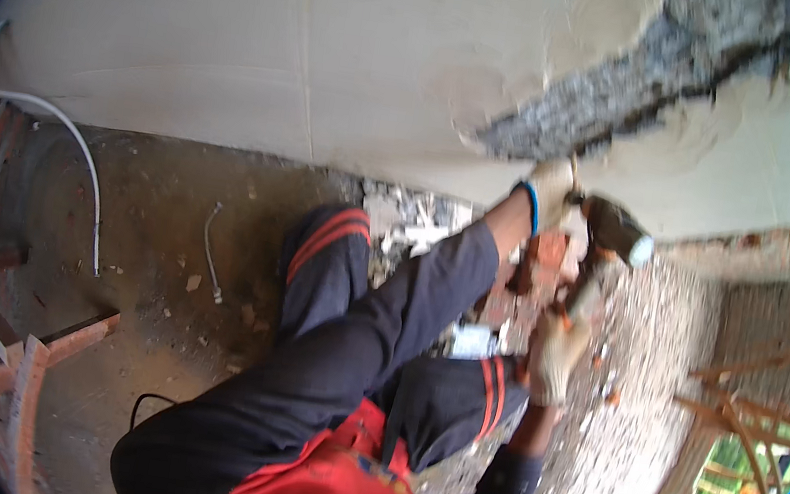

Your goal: The person uses a hammer and chisel to remove tiles from a wall. They repeatedly strike the chisel against the tiles, causing them to break and fall to the floor.

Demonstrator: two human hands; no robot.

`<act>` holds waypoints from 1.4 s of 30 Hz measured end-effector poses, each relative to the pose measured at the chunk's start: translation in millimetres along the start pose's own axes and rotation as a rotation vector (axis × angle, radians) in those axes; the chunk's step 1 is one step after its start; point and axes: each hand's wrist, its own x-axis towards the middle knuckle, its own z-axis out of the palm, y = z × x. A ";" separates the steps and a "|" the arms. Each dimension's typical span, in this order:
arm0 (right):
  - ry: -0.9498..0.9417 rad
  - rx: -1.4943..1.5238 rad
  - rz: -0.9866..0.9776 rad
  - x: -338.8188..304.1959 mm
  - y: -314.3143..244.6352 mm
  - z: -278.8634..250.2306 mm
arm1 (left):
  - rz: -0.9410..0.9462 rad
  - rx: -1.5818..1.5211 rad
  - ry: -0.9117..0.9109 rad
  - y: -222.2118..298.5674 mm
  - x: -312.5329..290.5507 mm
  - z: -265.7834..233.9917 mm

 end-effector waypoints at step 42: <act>0.051 -0.374 -0.192 21.2 7.7 -12.0 | 0.007 0.280 -0.025 12.3 7.2 11.9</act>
